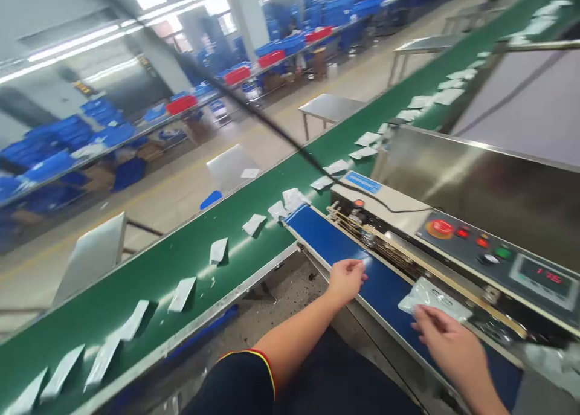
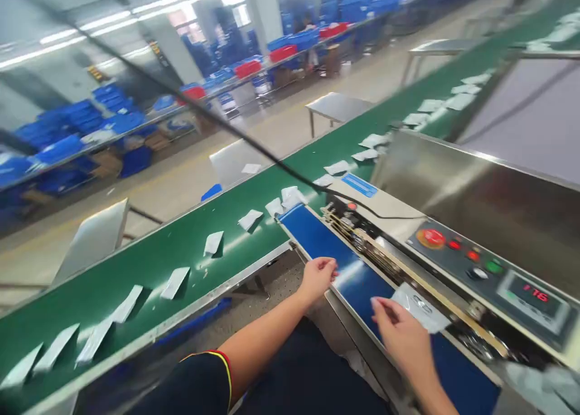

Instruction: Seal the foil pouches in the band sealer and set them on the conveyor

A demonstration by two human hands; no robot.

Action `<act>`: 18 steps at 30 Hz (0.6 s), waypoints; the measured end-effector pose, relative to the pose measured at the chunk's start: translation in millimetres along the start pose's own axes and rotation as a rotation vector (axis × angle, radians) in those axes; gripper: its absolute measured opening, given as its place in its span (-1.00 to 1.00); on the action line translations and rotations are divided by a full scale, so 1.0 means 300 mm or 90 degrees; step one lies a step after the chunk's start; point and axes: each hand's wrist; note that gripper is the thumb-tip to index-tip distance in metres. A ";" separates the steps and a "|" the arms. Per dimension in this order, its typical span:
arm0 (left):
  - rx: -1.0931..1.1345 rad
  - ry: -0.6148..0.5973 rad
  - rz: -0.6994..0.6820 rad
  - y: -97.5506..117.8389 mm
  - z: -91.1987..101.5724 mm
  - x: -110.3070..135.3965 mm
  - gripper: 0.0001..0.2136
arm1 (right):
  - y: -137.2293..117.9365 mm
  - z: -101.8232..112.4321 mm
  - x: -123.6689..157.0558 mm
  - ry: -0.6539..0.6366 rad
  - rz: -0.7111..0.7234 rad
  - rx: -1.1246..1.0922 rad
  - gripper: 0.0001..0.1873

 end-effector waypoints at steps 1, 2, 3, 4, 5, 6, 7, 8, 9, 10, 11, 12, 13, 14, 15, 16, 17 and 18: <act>0.035 0.066 -0.021 0.019 0.088 0.018 -0.70 | -0.076 -0.080 -0.047 -0.074 0.066 0.050 -0.41; 0.069 0.129 -0.043 0.034 0.175 0.037 -0.68 | -0.165 -0.169 -0.101 -0.136 0.138 0.105 -0.39; 0.101 0.185 -0.064 0.042 0.259 0.054 -0.66 | -0.266 -0.267 -0.162 -0.186 0.212 0.167 -0.40; 0.130 0.231 -0.083 0.044 0.339 0.069 -0.64 | -0.376 -0.372 -0.230 -0.224 0.275 0.236 -0.42; 0.157 0.266 -0.097 0.037 0.414 0.080 -0.62 | -0.491 -0.484 -0.304 -0.250 0.318 0.308 -0.45; 0.181 0.294 -0.105 0.022 0.483 0.089 -0.60 | -0.606 -0.600 -0.384 -0.266 0.332 0.383 -0.48; 0.203 0.316 -0.109 -0.002 0.547 0.096 -0.58 | -0.716 -0.717 -0.469 -0.277 0.315 0.461 -0.52; 0.222 0.338 -0.107 -0.035 0.606 0.104 -0.55 | -0.816 -0.832 -0.557 -0.278 0.306 0.507 -0.57; 0.237 0.357 -0.101 -0.076 0.661 0.113 -0.53 | -0.902 -0.942 -0.645 -0.272 0.299 0.546 -0.62; 0.247 0.375 -0.094 -0.123 0.712 0.126 -0.51 | -0.970 -1.043 -0.732 -0.257 0.280 0.585 -0.67; 0.252 0.392 -0.087 -0.174 0.761 0.143 -0.49 | -1.018 -1.133 -0.814 -0.238 0.255 0.620 -0.71; 0.251 0.410 -0.080 -0.226 0.808 0.165 -0.48 | -1.047 -1.210 -0.889 -0.213 0.225 0.657 -0.74; 0.245 0.430 -0.072 -0.276 0.854 0.191 -0.48 | -1.060 -1.274 -0.955 -0.185 0.194 0.693 -0.75; 0.236 0.453 -0.064 -0.321 0.899 0.220 -0.48 | -1.059 -1.325 -1.013 -0.156 0.166 0.726 -0.74; 0.226 0.479 -0.054 -0.358 0.943 0.251 -0.48 | -1.049 -1.363 -1.063 -0.128 0.142 0.757 -0.70; 0.213 0.508 -0.044 -0.385 0.988 0.281 -0.49 | -1.037 -1.391 -1.107 -0.107 0.125 0.784 -0.66; 0.197 0.536 -0.032 -0.402 1.033 0.309 -0.50 | -1.025 -1.410 -1.147 -0.093 0.113 0.807 -0.63; 0.175 0.564 -0.019 -0.409 1.079 0.334 -0.50 | -1.017 -1.423 -1.185 -0.087 0.104 0.825 -0.62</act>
Point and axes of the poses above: each hand's wrist, its own x-axis away from the middle knuckle, its own z-axis out of the back of the hand, y = z × x, and after that the axes turned 15 degrees about -y, right-handed
